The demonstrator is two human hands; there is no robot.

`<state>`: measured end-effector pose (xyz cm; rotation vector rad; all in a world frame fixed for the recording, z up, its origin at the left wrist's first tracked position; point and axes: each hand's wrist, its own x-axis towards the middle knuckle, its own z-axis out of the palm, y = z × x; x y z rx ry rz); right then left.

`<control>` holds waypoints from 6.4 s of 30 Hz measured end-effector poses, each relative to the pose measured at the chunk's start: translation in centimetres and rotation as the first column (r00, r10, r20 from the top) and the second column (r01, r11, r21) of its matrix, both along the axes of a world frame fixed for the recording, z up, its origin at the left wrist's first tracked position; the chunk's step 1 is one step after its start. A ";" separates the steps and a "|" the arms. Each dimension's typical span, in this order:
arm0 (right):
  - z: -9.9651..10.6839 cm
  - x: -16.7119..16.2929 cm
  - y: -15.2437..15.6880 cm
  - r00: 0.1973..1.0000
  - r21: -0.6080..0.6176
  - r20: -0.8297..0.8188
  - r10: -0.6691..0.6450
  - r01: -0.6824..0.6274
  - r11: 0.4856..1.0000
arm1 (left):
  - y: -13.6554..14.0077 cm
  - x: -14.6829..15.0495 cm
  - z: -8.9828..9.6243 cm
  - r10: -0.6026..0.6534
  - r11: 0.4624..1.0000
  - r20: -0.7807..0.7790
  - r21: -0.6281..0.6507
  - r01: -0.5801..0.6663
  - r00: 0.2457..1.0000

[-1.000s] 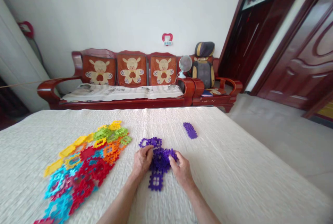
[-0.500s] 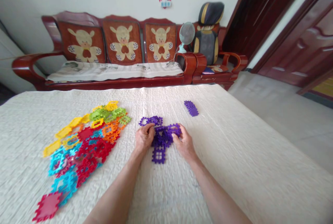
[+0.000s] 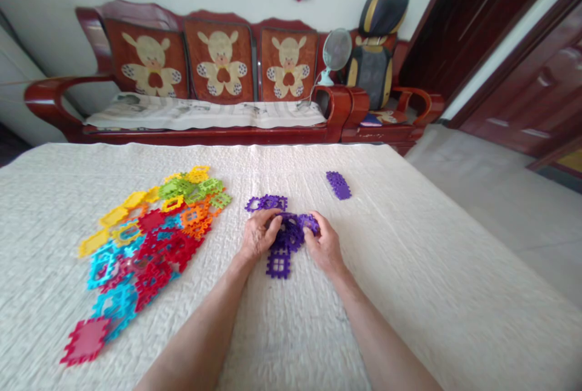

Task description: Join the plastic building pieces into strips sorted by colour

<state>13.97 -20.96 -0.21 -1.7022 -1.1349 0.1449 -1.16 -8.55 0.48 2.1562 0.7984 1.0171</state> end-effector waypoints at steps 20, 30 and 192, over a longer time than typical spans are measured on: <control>1.0 0.3 -0.6 0.947 -0.026 -0.317 0.047 -0.058 0.998 | 0.1 0.2 -0.2 -0.053 0.996 -0.134 0.063 0.062 0.990; 0.9 0.4 -0.4 0.916 -0.045 -0.399 0.028 -0.050 0.998 | 0.1 0.2 -0.1 -0.060 0.997 -0.110 0.045 0.066 0.992; -0.2 13.3 2.3 0.825 0.006 0.371 -0.427 0.458 0.889 | 0.2 0.5 -1.4 -0.002 0.992 -0.082 0.124 0.012 0.997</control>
